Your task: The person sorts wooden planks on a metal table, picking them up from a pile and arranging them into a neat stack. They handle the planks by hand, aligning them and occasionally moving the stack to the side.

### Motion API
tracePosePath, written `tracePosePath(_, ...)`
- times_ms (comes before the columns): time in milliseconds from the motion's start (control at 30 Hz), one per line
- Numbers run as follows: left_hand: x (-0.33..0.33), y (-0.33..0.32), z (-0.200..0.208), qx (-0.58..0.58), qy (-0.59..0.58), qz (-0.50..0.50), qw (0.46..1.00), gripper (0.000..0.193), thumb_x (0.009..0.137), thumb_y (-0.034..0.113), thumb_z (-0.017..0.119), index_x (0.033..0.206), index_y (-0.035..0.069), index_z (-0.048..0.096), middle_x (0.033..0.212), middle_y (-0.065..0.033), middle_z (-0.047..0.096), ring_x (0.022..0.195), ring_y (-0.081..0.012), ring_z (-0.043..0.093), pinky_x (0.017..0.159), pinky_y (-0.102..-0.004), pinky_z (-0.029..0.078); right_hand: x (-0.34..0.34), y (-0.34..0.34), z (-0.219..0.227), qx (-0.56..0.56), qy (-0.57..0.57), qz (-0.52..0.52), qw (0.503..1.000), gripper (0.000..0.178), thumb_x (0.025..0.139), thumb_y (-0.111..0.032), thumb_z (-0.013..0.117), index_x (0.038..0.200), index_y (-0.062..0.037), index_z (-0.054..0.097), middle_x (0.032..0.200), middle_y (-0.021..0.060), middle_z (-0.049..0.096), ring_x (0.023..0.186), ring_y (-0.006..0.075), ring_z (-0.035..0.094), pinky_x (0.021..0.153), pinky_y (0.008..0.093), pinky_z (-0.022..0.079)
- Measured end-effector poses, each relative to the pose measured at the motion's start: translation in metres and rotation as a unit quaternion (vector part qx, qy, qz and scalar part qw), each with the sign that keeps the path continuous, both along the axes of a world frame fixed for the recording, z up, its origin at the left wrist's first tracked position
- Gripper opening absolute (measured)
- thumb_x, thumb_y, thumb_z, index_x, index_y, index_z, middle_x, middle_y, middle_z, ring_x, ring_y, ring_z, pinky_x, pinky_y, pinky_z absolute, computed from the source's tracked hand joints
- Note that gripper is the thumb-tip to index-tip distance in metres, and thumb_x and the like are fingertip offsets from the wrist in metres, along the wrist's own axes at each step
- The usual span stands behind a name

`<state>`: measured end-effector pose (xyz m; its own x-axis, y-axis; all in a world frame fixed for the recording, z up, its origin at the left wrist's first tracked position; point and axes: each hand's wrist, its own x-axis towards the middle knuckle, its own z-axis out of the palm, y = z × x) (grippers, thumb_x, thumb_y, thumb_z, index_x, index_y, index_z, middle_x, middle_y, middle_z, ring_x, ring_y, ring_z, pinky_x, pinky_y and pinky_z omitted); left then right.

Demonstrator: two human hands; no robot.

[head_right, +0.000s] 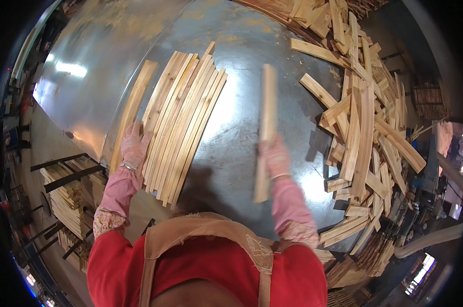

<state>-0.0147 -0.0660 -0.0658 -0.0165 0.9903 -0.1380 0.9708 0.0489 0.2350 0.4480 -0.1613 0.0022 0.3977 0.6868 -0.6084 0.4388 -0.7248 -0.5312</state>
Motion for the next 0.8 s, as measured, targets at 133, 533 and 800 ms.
tracePosePath(133,0.001,0.006,-0.022,-0.022,-0.123,0.014,0.992,0.078,0.094,0.05,0.074,0.157,0.01,0.052,0.147,-0.0228,0.061,0.136,-0.0419,0.058,0.114,-0.0475,0.048,-0.13,-0.014,-0.092,0.169,-0.091,0.277,0.941,0.052,0.105,-0.052,0.061,0.132,-0.0084,0.068,0.094,0.0259,0.074,0.095,0.0424,0.073,0.09,0.0517,0.057)
tracePosePath(533,0.05,-0.051,0.037,-0.011,-0.094,-0.052,0.994,0.081,0.082,0.034,0.086,0.151,0.009,0.051,0.149,-0.0163,0.055,0.125,-0.0404,0.06,0.103,-0.0539,0.05,-0.136,0.296,-0.051,0.28,-0.356,0.315,0.834,0.06,0.096,-0.049,0.065,0.144,-0.0134,0.068,0.152,0.0146,0.062,0.146,0.0358,0.048,0.122,0.05,0.033)
tracePosePath(800,0.035,-0.057,0.005,0.158,-0.152,-0.118,0.968,0.057,0.082,0.023,0.083,0.133,0.01,0.063,0.135,-0.0149,0.065,0.11,-0.0412,0.065,0.092,-0.0553,0.052,-0.155,0.261,0.008,0.32,0.115,0.088,0.936,0.069,0.093,-0.035,0.078,0.15,-0.0005,0.057,0.146,0.0233,0.063,0.135,0.0355,0.06,0.116,0.0424,0.046)
